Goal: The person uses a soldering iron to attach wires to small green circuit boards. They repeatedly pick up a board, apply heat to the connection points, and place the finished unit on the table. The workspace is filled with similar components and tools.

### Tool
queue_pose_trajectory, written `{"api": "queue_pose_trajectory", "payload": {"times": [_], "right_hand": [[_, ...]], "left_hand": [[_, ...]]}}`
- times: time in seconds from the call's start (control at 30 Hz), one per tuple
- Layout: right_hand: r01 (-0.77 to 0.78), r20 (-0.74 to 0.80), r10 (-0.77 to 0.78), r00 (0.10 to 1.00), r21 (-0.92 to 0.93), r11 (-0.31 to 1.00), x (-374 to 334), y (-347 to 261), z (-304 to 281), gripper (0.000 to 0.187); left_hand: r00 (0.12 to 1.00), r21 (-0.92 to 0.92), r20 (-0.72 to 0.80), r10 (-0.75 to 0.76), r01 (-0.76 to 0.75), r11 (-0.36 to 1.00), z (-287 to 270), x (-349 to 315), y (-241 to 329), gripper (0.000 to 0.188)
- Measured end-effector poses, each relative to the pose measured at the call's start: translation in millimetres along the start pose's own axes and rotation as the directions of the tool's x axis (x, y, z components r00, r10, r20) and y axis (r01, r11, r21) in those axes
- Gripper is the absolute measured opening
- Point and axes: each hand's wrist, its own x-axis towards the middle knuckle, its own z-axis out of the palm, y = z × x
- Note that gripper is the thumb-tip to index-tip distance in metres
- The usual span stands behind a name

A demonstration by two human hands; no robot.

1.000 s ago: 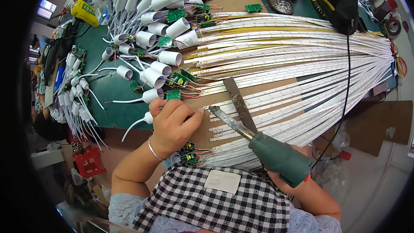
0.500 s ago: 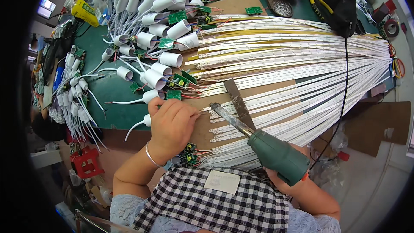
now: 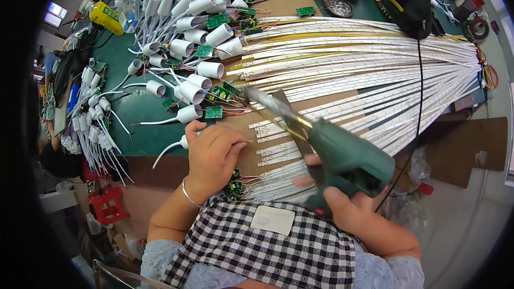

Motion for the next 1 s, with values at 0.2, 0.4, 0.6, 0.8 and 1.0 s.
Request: {"api": "queue_pose_trajectory", "payload": {"times": [0.2,0.4,0.6,0.8,1.0], "right_hand": [[0.281,0.222,-0.309,0.925,0.149,0.948,46,25,38,0.065],[0.307,0.189,-0.330,0.925,0.143,0.941,48,42,39,0.061],[0.198,0.065,-0.208,0.976,0.136,0.971,33,30,32,0.065],[0.032,-0.010,-0.037,0.999,-0.302,0.953,-11,17,-27,0.067],[0.211,0.159,-0.144,0.977,-0.609,0.765,-29,25,-65,0.056]], "left_hand": [[0.999,-0.122,0.020,0.044,-0.041,0.992,-9,1,6,0.010],[1.000,-0.264,0.004,-0.016,0.017,0.964,-8,-6,5,0.010],[0.999,0.001,-0.043,0.004,-0.004,1.000,10,1,-4,0.011],[0.996,0.158,-0.087,-0.032,0.046,0.986,12,12,-2,0.009],[0.998,0.219,-0.046,-0.032,0.042,0.975,16,17,-7,0.007]]}}
